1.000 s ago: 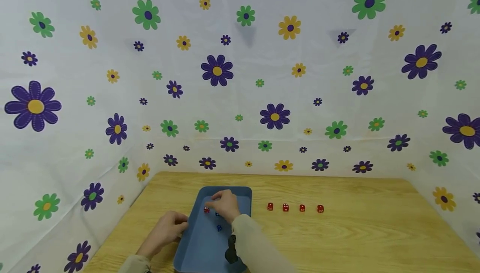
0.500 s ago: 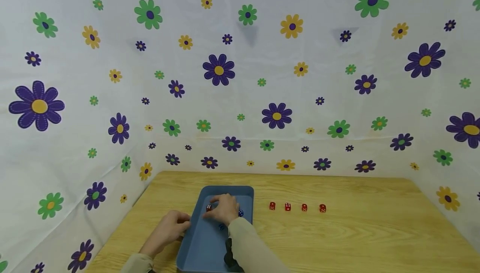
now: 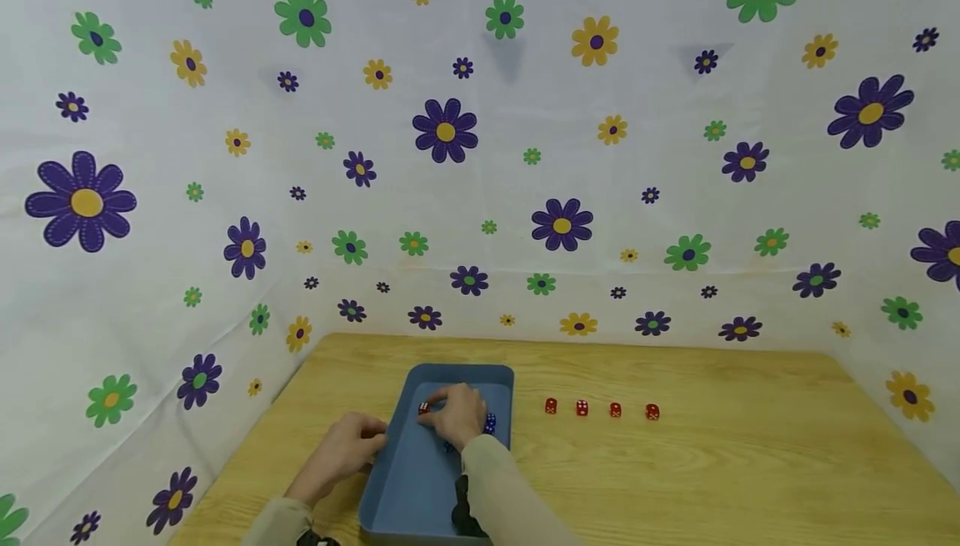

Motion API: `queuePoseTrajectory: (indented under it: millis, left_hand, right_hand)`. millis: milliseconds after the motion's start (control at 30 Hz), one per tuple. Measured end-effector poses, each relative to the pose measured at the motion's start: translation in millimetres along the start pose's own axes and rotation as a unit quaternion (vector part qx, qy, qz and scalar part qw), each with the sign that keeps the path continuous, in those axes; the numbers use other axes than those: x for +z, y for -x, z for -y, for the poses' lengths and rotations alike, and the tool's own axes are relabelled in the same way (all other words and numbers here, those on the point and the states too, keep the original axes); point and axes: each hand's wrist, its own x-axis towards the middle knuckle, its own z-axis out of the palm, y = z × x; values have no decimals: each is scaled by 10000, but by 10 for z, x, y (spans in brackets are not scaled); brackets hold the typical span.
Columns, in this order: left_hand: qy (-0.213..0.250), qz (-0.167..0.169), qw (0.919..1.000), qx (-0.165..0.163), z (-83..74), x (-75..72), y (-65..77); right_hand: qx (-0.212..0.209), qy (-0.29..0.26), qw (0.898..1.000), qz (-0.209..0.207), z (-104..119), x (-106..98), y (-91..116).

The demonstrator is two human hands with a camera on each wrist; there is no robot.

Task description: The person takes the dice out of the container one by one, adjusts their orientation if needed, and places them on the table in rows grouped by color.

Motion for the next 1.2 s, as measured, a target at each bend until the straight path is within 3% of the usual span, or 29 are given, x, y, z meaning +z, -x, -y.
queuePoseTrajectory:
  millis: [133,367,833,933,1200]
  left_hand:
    - [45,-31,10000,20,-16,33,-18]
    - [-46,-138,9998,119,37,31,-33]
    - [34,-227,9997,26,-2,67,-31]
    - [-6,-178,9998,61,-13,67,-27]
    - [-79,-276,9996,-6,-23,63,-11]
  right_hand:
    - [55,-56,10000,23,-45,-14,-27]
    - [110,-736,9958,541,-31,-117,-54]
    - [233,-2374,9645,1135,7,-571,-127]
    - [231,-2464,9612,1219,19,-690,-138]
    - [142,-2282,9662,1192,-3,-899,-107]
